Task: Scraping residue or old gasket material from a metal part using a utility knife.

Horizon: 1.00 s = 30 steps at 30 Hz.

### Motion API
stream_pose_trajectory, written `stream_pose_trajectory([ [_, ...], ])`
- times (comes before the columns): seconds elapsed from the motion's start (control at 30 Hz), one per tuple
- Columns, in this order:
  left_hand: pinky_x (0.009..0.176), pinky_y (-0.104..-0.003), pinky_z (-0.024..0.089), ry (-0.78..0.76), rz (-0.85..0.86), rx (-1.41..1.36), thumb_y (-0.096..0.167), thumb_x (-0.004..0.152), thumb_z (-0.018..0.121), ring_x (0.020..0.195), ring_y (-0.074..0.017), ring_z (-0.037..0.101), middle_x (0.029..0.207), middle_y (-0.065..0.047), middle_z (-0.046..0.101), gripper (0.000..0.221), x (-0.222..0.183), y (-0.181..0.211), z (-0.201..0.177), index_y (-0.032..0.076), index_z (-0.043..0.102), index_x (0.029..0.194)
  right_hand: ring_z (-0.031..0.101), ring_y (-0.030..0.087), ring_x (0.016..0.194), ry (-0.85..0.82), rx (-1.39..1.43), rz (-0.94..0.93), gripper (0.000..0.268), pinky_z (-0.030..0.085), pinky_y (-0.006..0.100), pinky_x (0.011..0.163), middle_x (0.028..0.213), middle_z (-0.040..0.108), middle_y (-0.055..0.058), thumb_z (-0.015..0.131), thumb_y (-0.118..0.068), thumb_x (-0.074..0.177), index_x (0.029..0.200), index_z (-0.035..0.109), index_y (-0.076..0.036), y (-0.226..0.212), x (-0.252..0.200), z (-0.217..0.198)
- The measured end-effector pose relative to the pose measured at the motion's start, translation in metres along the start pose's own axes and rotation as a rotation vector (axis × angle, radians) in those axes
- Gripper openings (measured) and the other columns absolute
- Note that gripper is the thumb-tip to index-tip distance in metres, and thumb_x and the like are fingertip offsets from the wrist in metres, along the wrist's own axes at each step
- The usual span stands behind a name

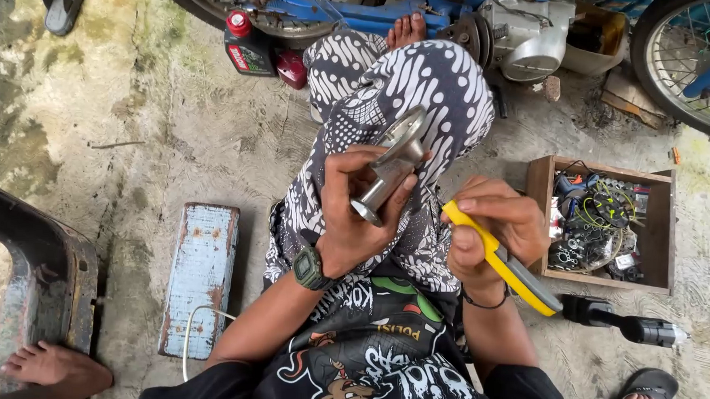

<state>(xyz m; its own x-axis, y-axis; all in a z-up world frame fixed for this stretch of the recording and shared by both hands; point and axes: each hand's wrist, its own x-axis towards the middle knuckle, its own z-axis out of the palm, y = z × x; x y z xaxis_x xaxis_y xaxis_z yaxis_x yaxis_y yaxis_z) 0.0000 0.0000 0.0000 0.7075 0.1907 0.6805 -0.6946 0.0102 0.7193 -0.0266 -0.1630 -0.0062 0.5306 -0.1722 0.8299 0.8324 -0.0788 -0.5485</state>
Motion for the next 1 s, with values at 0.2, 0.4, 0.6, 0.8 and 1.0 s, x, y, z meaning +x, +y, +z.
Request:
stream_pose_trajectory([
  [0.2,0.044,-0.027,0.049,-0.003,-0.025,-0.03,0.002,0.09,0.076,0.061,-0.0237,0.071,0.098,-0.021,0.073,0.034,-0.002,0.005,-0.004,-0.003,0.05,0.111,0.06,0.019,0.049,0.005,-0.006,-0.017,0.05,0.047,0.029,0.048,0.064,0.065,0.017,0.065,-0.043,0.097,0.084,0.063,0.005,-0.007,0.01,0.013],
  [0.4,0.058,-0.031,0.058,-0.005,-0.079,-0.114,0.003,0.092,0.073,0.071,-0.0209,0.071,0.105,-0.024,0.069,0.037,-0.005,0.001,-0.012,-0.003,0.044,0.115,0.057,0.019,0.056,-0.011,-0.268,0.002,0.043,0.047,0.03,0.053,0.071,0.065,0.015,0.066,-0.038,0.099,0.096,0.066,0.005,0.011,0.012,-0.011],
  [0.6,0.088,-0.043,0.069,-0.025,-0.196,-0.299,0.016,0.099,0.069,0.1,-0.0425,0.075,0.118,-0.013,0.049,0.038,0.016,0.025,-0.007,0.008,0.037,0.117,0.06,0.034,0.125,-0.348,-0.771,-0.024,0.053,0.052,0.053,0.109,0.141,0.054,0.023,0.041,-0.031,0.118,0.1,0.075,0.006,0.075,0.106,-0.029],
  [0.8,0.064,-0.025,0.041,-0.113,-0.105,-0.058,0.024,0.096,0.069,0.078,-0.0111,0.051,0.108,-0.008,0.058,0.039,0.03,0.024,-0.011,0.01,0.039,0.118,0.052,0.037,0.094,-0.721,-0.766,0.098,0.054,0.036,0.058,0.102,0.1,0.056,0.018,0.032,-0.05,0.119,0.151,0.049,-0.01,0.223,0.152,-0.041],
  [1.0,0.047,-0.022,0.033,-0.211,-0.075,-0.111,0.017,0.097,0.069,0.054,-0.0069,0.053,0.109,-0.016,0.063,0.038,0.06,0.024,-0.011,0.006,0.037,0.114,0.038,0.051,0.107,-0.808,-1.223,0.269,0.034,0.047,0.064,0.075,0.116,0.041,0.026,0.063,-0.027,0.106,0.135,0.068,-0.011,0.344,0.14,-0.07],
])
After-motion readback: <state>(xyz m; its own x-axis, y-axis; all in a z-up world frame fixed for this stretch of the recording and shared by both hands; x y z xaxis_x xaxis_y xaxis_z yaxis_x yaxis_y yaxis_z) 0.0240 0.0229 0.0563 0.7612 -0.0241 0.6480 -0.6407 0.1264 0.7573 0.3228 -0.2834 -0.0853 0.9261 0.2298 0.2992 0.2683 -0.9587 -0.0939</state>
